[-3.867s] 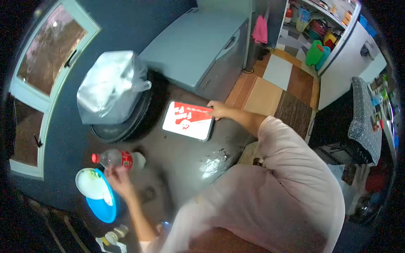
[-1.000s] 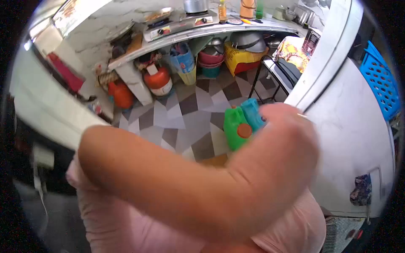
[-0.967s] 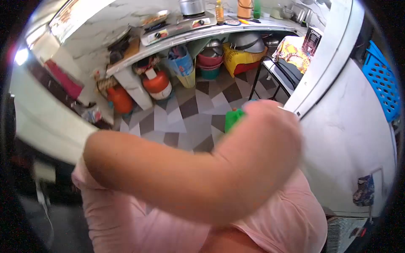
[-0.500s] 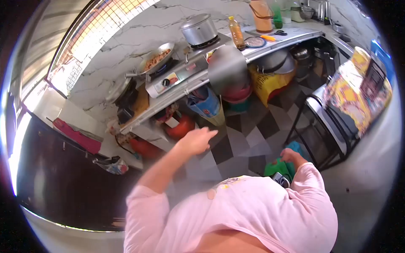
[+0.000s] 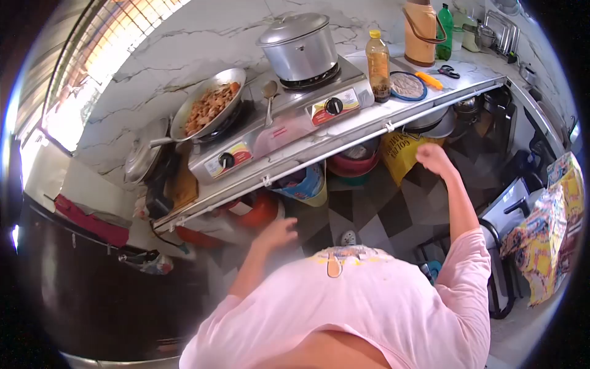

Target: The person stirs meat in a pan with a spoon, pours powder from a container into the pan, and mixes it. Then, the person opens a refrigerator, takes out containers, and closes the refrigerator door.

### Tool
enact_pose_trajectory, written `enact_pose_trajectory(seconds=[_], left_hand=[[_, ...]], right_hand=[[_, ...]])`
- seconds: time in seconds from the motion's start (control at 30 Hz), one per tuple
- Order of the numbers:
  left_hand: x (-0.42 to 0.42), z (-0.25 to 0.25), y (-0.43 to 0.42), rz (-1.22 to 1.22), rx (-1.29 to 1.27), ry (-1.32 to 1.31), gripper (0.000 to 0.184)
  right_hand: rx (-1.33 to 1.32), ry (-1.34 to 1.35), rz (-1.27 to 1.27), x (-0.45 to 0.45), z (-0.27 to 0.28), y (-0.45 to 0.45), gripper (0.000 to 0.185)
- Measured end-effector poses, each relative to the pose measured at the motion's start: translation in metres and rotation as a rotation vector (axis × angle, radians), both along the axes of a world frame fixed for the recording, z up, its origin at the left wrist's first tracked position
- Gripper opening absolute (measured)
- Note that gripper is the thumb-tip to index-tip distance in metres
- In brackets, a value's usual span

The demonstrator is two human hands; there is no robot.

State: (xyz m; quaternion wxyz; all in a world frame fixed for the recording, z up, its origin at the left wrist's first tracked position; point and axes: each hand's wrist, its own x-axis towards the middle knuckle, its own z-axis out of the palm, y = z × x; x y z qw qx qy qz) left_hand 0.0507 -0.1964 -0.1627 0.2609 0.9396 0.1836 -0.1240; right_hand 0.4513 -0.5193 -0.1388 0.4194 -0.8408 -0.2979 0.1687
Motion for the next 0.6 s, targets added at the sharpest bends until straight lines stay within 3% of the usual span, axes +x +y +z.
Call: enact_pose_trajectory(seconds=[0.03, 0.13, 0.17, 0.2, 0.23, 0.3, 0.33, 0.37, 0.43, 0.53, 0.6], left_hand=[[0.019, 0.007, 0.005, -0.004, -0.014, -0.013, 0.056], [0.07, 0.03, 0.012, 0.387, -0.083, -0.411, 0.062], [0.085, 0.037, 0.017, 0.493, -0.067, -0.509, 0.067], [0.097, 0.037, 0.024, 0.505, 0.011, -0.67, 0.077], [0.108, 0.04, 0.032, 0.528, 0.015, -0.67, 0.077], [0.125, 0.045, 0.045, 0.569, 0.07, -0.976, 0.079], [0.132, 0.053, 0.048, 0.617, -0.112, -0.967, 0.082], [0.136, 0.053, 0.05, 0.609, -0.11, -0.941, 0.082], [0.144, 0.049, 0.046, 0.694, -0.321, -1.116, 0.08], [0.146, 0.059, 0.029, 0.725, -0.357, -1.081, 0.073], [0.144, 0.061, 0.018, 0.694, -0.409, -1.081, 0.059]], right_hand=[[0.181, -0.058, -0.038, 0.006, 0.01, 0.02, 0.014], [0.049, -0.322, 0.158, -0.015, 0.08, 0.092, 0.015], [0.117, -0.25, 0.217, -0.027, 0.092, 0.118, 0.018], [0.066, -0.258, 0.281, -0.043, 0.108, 0.142, 0.019], [0.146, -0.171, 0.318, -0.059, 0.115, 0.169, 0.024], [0.233, -0.315, 0.379, -0.082, 0.11, 0.228, 0.037], [0.187, -0.377, 0.383, -0.094, 0.115, 0.255, 0.041], [0.198, -0.383, 0.41, -0.106, 0.126, 0.278, 0.04], [0.163, -0.421, 0.429, -0.119, 0.12, 0.33, 0.041], [0.124, -0.382, 0.486, -0.13, 0.114, 0.372, 0.035], [0.119, -0.381, 0.465, -0.125, 0.085, 0.396, 0.043]])
